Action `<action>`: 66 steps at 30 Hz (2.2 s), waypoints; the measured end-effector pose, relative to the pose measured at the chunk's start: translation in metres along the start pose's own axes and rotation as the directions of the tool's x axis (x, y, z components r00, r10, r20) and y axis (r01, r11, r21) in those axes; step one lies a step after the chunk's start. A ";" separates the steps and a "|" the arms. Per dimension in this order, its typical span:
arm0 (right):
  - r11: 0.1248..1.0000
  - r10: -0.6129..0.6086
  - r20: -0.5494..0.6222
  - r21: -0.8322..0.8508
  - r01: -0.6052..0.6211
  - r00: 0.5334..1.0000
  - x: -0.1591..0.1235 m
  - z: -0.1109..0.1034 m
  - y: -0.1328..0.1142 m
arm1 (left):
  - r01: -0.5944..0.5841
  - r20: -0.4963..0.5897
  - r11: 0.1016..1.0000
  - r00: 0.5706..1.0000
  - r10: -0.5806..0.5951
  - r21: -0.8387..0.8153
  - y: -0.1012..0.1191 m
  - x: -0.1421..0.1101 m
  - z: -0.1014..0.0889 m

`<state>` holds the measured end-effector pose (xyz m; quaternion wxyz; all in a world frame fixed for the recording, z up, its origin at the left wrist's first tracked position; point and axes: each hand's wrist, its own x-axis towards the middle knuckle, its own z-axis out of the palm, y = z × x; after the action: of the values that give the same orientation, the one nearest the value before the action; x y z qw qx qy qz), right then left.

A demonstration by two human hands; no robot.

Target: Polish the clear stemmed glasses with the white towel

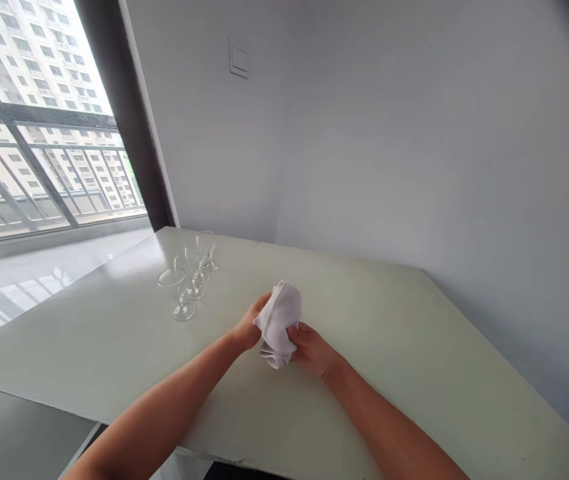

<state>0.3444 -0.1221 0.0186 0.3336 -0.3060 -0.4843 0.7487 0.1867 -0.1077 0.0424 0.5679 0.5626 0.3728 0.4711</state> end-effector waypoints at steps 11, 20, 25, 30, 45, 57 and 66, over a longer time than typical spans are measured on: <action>0.560 -0.448 -0.119 -0.810 0.174 0.886 0.000 -0.012 -0.005 | -0.099 -0.299 0.959 0.954 0.016 -0.265 -0.003 0.013 -0.004; -0.125 -0.617 0.243 -0.969 0.212 0.749 -0.007 -0.019 -0.021 | -0.060 -0.301 0.861 0.947 -0.110 -0.505 0.002 0.017 -0.014; 0.089 -0.516 0.190 -0.958 0.273 0.836 -0.007 -0.014 -0.009 | 0.126 -0.060 0.756 0.975 -0.213 -0.642 0.002 0.009 0.002; 0.089 -0.440 0.017 -0.994 0.063 0.898 -0.006 -0.029 -0.013 | -0.035 -0.188 0.744 0.974 -0.123 -0.667 0.013 0.012 -0.009; 0.277 -0.552 0.058 -0.928 0.248 0.832 0.025 0.020 -0.053 | -0.459 -0.238 0.795 0.785 0.572 0.398 0.010 -0.003 0.016; 0.708 -0.522 -0.795 -0.606 -0.362 0.309 -0.018 -0.227 -0.081 | -0.051 0.031 0.363 0.998 0.062 0.930 -0.059 0.004 0.022; 0.807 -0.465 -0.885 -0.439 -0.395 0.033 -0.045 -0.307 -0.074 | -0.052 0.021 0.352 0.996 0.091 0.934 -0.055 0.002 0.024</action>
<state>0.6264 0.0249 -0.0117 0.4785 -0.8088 -0.3223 0.1144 0.2166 -0.1085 -0.0092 0.1208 0.7930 0.5590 0.2102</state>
